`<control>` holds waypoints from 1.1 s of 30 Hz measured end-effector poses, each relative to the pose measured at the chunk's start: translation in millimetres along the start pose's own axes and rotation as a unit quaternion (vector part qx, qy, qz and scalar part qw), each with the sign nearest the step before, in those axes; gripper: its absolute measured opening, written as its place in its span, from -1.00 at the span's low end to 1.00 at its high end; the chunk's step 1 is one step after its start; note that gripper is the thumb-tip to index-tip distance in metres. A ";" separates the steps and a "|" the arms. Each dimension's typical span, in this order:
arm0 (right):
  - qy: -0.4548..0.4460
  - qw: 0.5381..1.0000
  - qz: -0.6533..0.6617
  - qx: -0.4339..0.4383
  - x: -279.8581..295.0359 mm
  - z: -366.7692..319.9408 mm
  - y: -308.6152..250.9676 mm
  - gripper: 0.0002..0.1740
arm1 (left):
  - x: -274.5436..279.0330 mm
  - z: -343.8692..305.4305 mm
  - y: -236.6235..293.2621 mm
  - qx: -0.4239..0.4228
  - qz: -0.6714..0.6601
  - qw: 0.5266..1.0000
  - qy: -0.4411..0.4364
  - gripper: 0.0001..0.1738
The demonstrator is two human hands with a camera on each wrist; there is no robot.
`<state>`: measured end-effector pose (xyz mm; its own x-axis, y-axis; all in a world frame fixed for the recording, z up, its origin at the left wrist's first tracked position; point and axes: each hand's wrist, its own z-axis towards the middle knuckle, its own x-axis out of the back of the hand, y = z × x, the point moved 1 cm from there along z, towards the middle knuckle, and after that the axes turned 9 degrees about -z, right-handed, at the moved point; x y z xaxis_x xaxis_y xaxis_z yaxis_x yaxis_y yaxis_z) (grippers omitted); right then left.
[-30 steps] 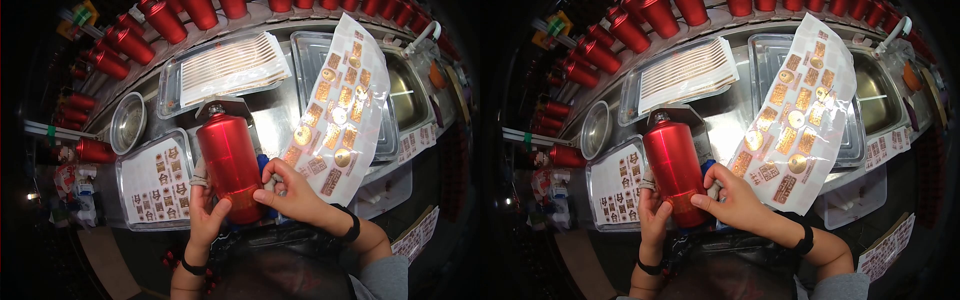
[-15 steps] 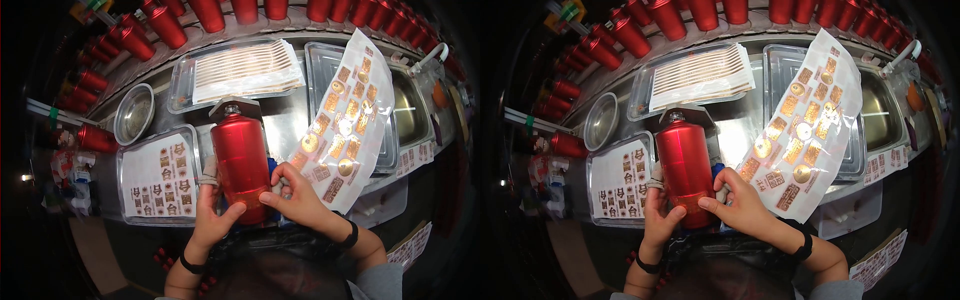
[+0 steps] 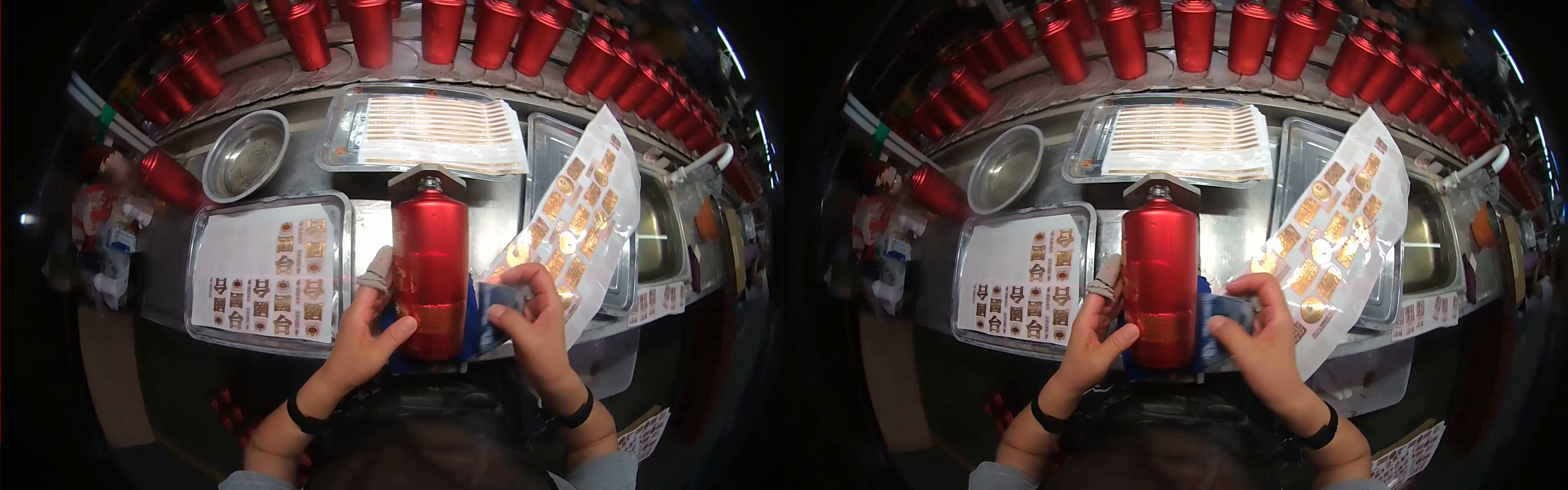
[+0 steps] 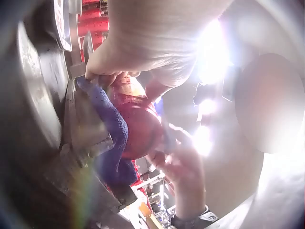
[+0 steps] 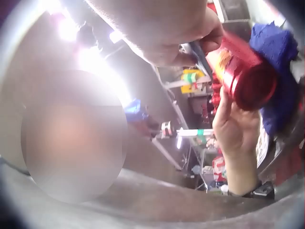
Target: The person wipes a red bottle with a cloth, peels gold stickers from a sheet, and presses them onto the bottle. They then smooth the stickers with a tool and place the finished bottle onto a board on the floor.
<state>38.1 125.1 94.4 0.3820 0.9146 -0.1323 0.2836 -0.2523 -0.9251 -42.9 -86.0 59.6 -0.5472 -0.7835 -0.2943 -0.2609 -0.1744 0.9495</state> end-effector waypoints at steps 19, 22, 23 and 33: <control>0.066 0.961 -0.238 0.122 -8.6 -1.0 19.5 -0.74 | -8.7 4.4 -4.3 -0.028 -0.029 0.998 0.047 -0.12; 0.119 0.897 -0.367 0.216 0.0 -0.4 8.5 -0.78 | -5.4 3.0 -5.1 -0.046 -0.021 0.997 0.052 -0.17; 0.118 0.878 -0.368 0.284 -8.8 -10.4 5.1 -0.75 | -5.8 3.0 -5.7 -0.043 -0.025 0.998 0.048 -0.18; -0.136 0.820 -0.410 0.375 -53.0 -17.2 -29.4 -0.65 | 5.4 2.6 -16.0 -0.046 -0.074 0.996 0.017 -0.23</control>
<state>24.6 78.6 134.7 0.0949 0.7423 0.6633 -0.3130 0.6548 -0.6880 -43.7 -85.9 42.6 -0.4802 -0.7648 -0.4296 -0.2623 -0.3421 0.9023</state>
